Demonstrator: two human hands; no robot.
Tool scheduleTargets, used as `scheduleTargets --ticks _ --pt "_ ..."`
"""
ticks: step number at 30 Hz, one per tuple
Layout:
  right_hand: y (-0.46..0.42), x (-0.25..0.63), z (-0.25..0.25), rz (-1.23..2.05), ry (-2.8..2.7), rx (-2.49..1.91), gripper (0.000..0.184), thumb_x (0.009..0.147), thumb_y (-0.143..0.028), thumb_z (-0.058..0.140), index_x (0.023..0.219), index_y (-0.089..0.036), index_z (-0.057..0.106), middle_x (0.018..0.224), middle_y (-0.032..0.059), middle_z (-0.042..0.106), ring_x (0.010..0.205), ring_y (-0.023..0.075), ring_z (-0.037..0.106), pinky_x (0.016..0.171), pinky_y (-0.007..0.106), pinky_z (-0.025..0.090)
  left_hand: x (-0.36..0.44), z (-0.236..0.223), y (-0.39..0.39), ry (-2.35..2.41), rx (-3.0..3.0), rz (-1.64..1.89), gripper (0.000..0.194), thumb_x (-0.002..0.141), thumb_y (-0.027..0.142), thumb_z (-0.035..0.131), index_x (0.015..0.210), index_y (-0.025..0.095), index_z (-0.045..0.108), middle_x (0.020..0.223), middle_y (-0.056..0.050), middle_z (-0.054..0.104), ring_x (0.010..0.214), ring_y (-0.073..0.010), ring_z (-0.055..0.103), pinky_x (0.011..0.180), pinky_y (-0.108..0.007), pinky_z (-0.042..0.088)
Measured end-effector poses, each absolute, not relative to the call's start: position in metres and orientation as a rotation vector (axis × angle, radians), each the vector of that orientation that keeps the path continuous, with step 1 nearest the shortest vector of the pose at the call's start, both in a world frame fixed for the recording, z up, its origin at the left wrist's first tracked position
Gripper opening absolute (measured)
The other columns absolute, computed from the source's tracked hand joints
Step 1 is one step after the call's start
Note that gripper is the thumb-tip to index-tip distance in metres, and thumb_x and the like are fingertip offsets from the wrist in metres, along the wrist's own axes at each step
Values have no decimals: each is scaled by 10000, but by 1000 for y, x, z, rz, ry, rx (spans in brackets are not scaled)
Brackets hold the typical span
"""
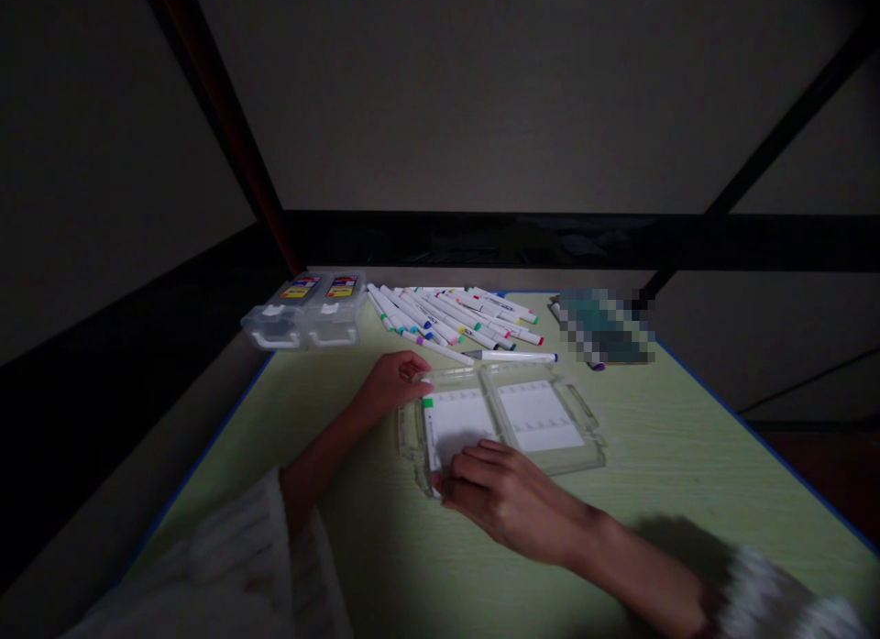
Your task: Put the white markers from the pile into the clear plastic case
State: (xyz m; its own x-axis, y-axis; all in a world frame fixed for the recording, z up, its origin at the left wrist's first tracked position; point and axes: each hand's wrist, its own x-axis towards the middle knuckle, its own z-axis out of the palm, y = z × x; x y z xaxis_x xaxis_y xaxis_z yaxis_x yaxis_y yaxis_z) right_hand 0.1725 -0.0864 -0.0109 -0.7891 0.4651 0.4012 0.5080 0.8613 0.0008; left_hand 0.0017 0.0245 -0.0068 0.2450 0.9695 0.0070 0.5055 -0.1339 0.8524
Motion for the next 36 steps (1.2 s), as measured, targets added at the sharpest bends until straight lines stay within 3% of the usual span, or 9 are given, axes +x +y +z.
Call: scheduleTargets --ticks 10,21,36 --pt "-86 173 -13 -178 -2661 -706 118 847 -193 474 925 -159 555 711 -5 544 668 119 489 609 275 326 3 -9 27 1377 1763 804 238 484 159 656 712 118 601 744 -28 622 723 -150 558 629 -249 425" --pt "-86 173 -13 -227 -2658 -693 111 845 -176 476 921 -155 553 694 -5 542 671 120 496 606 277 324 3 -15 34 1363 1649 999 92 596 204 565 647 128 571 615 3 584 601 -113 540 608 -234 432" --pt "-86 172 -12 -194 -2656 -700 103 844 -182 478 908 -160 555 704 -8 542 669 123 497 608 279 335 0 -18 38 1406 1754 978 80 625 90 516 686 123 555 647 5 573 621 -106 549 614 -226 450"
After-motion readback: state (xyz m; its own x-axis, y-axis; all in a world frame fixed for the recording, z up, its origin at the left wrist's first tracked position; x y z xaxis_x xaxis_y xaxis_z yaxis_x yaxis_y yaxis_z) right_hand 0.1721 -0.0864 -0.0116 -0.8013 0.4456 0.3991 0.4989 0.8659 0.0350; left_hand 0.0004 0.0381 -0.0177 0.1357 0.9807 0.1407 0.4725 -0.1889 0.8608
